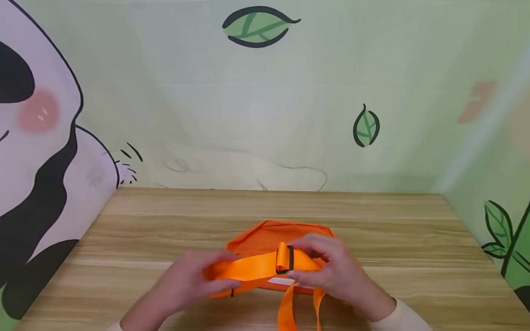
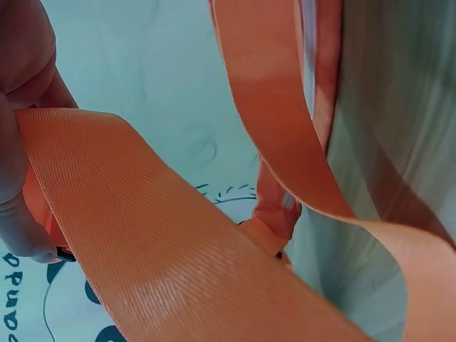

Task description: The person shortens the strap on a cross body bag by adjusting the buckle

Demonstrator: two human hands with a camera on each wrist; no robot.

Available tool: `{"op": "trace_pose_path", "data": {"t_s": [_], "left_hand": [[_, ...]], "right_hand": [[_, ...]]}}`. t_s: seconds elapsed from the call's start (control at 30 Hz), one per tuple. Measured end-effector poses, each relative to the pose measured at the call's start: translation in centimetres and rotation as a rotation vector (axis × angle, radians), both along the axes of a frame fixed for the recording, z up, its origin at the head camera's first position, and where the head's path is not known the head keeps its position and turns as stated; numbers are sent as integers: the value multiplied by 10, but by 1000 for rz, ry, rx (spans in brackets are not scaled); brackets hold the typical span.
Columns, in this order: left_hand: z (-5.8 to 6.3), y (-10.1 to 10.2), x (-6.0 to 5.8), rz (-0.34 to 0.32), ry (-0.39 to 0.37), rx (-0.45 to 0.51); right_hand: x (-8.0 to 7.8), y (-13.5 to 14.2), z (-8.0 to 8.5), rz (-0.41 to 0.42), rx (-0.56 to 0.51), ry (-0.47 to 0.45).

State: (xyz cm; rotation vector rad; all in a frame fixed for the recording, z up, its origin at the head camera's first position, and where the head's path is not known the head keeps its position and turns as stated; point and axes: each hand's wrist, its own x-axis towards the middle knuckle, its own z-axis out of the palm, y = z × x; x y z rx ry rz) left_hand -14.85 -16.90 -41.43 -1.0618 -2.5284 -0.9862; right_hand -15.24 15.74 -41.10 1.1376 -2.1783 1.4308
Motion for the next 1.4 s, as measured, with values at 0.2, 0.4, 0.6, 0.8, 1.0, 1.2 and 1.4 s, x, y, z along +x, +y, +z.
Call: {"op": "trace_pose_path", "data": {"t_s": [0.2,0.4,0.6,0.8,1.0,1.2,1.4], "left_hand": [[-4,-23,-3,-30,76,3],[-2,-32,-3,-45,12,-46],[5,-31,-3,-31,-125,-144],[8,-7,-2,-98,-187,-142],[5,35,4,-92,-292,-10],[0,60,6,-115,-380,155],[-2,56,3,-126,-359,238]], "right_hand": [[-2,3,2,22,-7,-8],[-3,2,1,59,-13,3],[-2,1,2,57,-8,-10],[0,-3,3,17,16,27],[0,-7,2,29,14,43],[4,-13,4,56,18,7],[4,-7,7,61,47,-44]]}}
